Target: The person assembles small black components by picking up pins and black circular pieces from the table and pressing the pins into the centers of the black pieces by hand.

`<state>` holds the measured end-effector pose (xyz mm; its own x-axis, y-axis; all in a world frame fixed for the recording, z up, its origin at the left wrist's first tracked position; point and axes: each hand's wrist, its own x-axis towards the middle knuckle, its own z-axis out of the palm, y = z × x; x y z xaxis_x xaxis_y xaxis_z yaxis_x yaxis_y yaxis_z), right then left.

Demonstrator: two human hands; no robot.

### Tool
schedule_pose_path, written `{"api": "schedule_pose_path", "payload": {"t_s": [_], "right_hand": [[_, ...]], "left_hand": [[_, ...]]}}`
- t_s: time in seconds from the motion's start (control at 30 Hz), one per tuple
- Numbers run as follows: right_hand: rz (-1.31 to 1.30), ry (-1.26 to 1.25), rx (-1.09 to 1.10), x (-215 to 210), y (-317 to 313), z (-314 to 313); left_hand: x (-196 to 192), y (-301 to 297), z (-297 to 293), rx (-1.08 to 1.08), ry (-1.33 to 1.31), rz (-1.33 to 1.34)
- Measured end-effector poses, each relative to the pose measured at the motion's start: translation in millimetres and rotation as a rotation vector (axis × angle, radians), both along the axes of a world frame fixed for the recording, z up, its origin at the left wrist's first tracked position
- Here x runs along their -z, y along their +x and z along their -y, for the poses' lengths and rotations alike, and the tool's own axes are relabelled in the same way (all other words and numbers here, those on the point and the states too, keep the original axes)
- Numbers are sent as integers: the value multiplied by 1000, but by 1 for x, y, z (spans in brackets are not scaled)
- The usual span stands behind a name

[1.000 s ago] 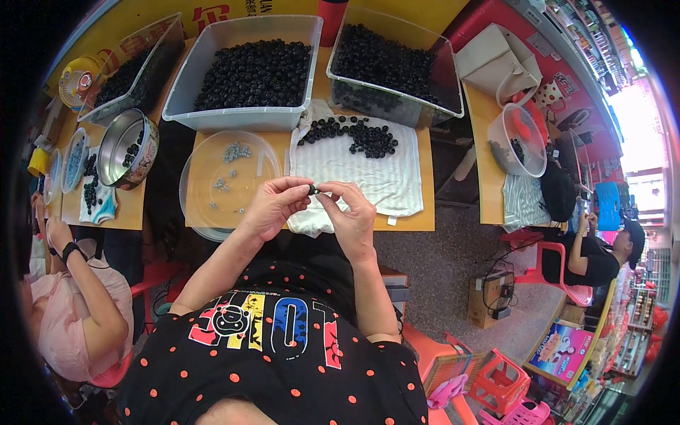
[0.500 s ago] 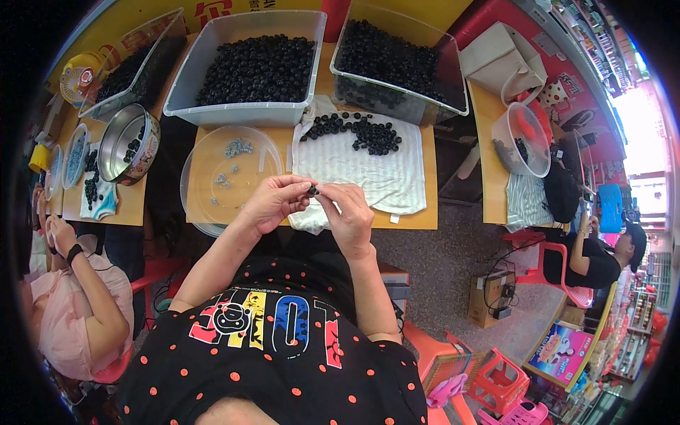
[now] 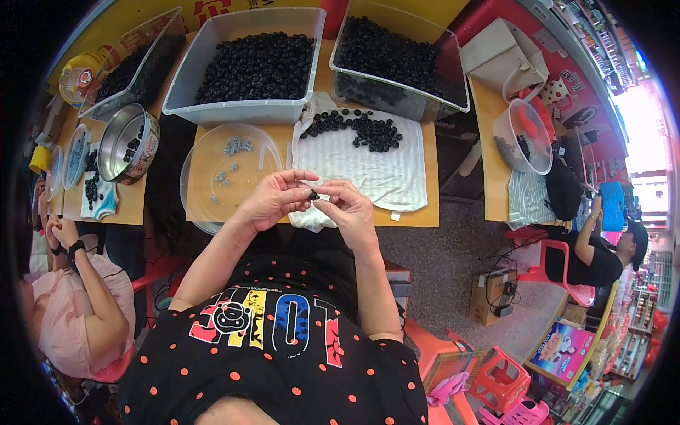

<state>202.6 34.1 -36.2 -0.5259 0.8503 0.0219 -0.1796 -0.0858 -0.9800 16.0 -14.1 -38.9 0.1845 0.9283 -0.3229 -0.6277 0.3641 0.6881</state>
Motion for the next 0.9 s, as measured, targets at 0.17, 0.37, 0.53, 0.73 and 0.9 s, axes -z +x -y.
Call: {"api": "schedule_pose_path", "payload": {"t_s": [0.17,0.37,0.53,0.73,0.9], "right_hand": [[-10,74,38,2,0,1],[320,281,208,-21,-6,13],[385,413,202,-25,-5,14],[231,81,-41,-8,7,5],[165,184,-163,3,5,6]], "left_hand": [[-2,-2,0,6,1,-38],[2,0,0,-19,17,-46],[1,0,1,-32,30,-45],[-4,-8,2,96,121,-45],[-5,-9,7,118,132,-58]]}}
